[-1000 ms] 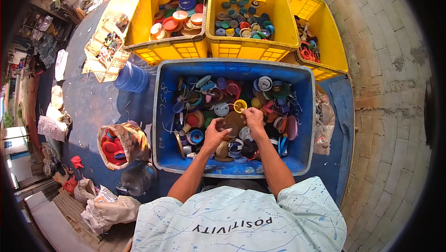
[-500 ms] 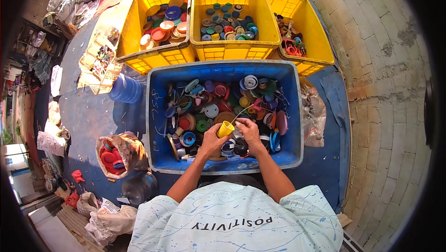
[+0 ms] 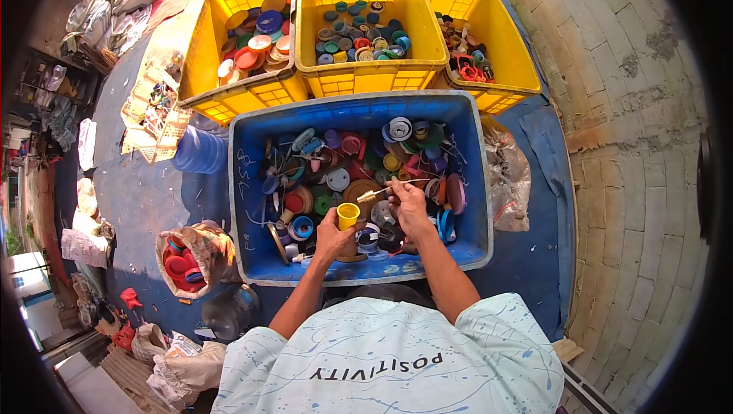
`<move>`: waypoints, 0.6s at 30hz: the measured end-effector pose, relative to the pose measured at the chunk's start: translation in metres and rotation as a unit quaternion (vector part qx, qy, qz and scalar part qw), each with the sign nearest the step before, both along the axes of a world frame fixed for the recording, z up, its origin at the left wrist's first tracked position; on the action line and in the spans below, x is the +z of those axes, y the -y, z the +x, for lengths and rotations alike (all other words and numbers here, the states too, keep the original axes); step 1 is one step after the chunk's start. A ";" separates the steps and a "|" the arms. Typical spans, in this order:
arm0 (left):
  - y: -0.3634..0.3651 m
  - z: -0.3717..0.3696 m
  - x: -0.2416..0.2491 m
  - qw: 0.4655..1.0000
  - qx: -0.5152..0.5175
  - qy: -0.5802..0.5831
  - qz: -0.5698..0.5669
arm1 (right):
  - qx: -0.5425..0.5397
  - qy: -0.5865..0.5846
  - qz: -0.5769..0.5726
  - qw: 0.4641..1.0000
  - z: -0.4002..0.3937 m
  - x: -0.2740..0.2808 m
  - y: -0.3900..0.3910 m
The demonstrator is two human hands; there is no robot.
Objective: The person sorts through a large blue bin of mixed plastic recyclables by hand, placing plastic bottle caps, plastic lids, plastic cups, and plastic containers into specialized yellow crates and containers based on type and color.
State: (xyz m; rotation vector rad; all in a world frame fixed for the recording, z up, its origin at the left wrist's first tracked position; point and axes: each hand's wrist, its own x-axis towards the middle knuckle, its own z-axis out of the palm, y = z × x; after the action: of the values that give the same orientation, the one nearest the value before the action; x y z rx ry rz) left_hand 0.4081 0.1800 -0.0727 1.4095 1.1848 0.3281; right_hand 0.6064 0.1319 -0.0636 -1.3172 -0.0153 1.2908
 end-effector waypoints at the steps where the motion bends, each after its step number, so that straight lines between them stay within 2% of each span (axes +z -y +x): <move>1: 0.000 -0.004 -0.005 1.000 0.020 0.012 0.001 | -0.015 -0.036 0.016 0.999 0.005 -0.003 0.001; 2: 0.000 -0.008 -0.012 0.999 0.040 0.023 0.002 | 0.071 -0.020 -0.037 0.997 0.012 -0.006 0.003; 3: -0.001 -0.010 -0.010 0.998 0.060 0.035 0.002 | 0.177 0.076 -0.076 0.978 0.018 -0.007 0.005; 5: -0.003 -0.013 -0.008 0.997 0.067 0.027 -0.038 | 0.377 0.260 -0.147 0.877 0.029 -0.016 0.008; 6: -0.003 -0.014 -0.003 0.996 0.076 0.019 -0.049 | 0.347 0.383 -0.164 0.840 0.034 -0.025 0.012; 9: -0.004 -0.016 0.003 0.992 0.101 0.016 -0.069 | 0.201 0.467 -0.185 0.841 0.062 -0.016 0.006; 11: -0.003 -0.017 -0.005 0.986 0.127 0.048 -0.096 | 0.125 0.559 -0.196 0.796 0.087 -0.031 0.003; 13: -0.002 -0.017 -0.007 0.989 0.123 0.045 -0.075 | 0.121 0.633 -0.240 0.726 0.108 -0.040 -0.003; 15: 0.002 -0.015 -0.011 0.987 0.142 0.067 -0.046 | 0.118 0.667 -0.278 0.681 0.121 -0.049 -0.009; 18: 0.003 -0.015 -0.012 0.981 0.146 0.091 -0.085 | 0.183 0.628 -0.340 0.676 0.131 -0.056 -0.013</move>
State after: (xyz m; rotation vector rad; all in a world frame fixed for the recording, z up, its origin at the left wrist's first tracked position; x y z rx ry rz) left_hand 0.3929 0.1771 -0.0843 1.0355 1.2371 0.5377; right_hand 0.7375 0.1448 -0.1199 -2.7616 -0.8785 0.3900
